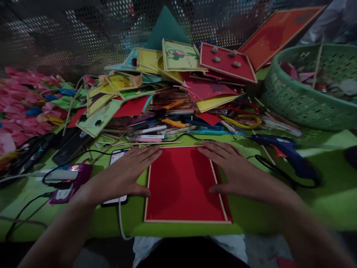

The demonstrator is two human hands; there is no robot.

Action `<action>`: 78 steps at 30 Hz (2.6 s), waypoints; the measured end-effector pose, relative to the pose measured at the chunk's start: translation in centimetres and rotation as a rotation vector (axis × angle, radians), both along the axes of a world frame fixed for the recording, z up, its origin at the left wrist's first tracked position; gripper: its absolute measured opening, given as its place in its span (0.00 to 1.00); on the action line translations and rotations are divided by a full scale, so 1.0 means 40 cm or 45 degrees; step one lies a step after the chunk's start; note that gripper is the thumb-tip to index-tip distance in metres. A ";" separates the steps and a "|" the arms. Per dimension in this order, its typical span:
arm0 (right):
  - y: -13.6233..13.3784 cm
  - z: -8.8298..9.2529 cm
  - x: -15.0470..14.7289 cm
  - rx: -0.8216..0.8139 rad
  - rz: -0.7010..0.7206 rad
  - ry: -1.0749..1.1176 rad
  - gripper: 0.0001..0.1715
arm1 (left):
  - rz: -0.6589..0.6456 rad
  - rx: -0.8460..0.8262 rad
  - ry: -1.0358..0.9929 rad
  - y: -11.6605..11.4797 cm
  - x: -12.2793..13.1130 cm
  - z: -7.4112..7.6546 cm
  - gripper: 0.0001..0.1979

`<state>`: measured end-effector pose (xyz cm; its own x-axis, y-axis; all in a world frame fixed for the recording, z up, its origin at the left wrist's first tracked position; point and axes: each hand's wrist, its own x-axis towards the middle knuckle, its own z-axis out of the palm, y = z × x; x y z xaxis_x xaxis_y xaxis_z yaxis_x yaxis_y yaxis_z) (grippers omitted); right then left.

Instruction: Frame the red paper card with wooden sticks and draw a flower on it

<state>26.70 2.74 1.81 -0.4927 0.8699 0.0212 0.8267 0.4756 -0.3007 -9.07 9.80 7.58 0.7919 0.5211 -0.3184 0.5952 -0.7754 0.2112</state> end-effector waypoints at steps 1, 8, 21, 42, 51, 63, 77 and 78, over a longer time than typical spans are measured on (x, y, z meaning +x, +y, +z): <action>0.001 -0.005 0.002 0.008 0.008 -0.005 0.65 | 0.008 -0.017 0.007 0.000 0.001 0.000 0.55; 0.002 -0.024 0.014 0.058 0.017 -0.049 0.66 | -0.007 0.056 -0.111 0.003 -0.008 -0.013 0.56; 0.013 -0.038 0.030 0.287 -0.039 -0.084 0.56 | 0.171 0.343 -0.033 0.026 -0.006 0.036 0.32; 0.010 -0.007 0.026 0.096 -0.186 -0.127 0.46 | 0.146 0.346 -0.035 0.031 0.001 -0.001 0.40; 0.004 0.009 0.031 0.048 -0.161 -0.135 0.55 | 0.116 0.357 -0.027 0.034 -0.007 -0.002 0.44; -0.019 0.037 0.030 0.135 -0.133 -0.223 0.55 | 0.122 0.409 0.031 0.027 0.002 -0.004 0.44; -0.161 0.025 0.023 0.014 -0.189 -0.258 0.54 | 0.087 0.456 0.032 0.027 0.005 -0.001 0.41; -0.161 0.023 0.023 0.004 -0.194 -0.252 0.54 | 0.084 0.459 0.030 0.027 0.005 -0.002 0.41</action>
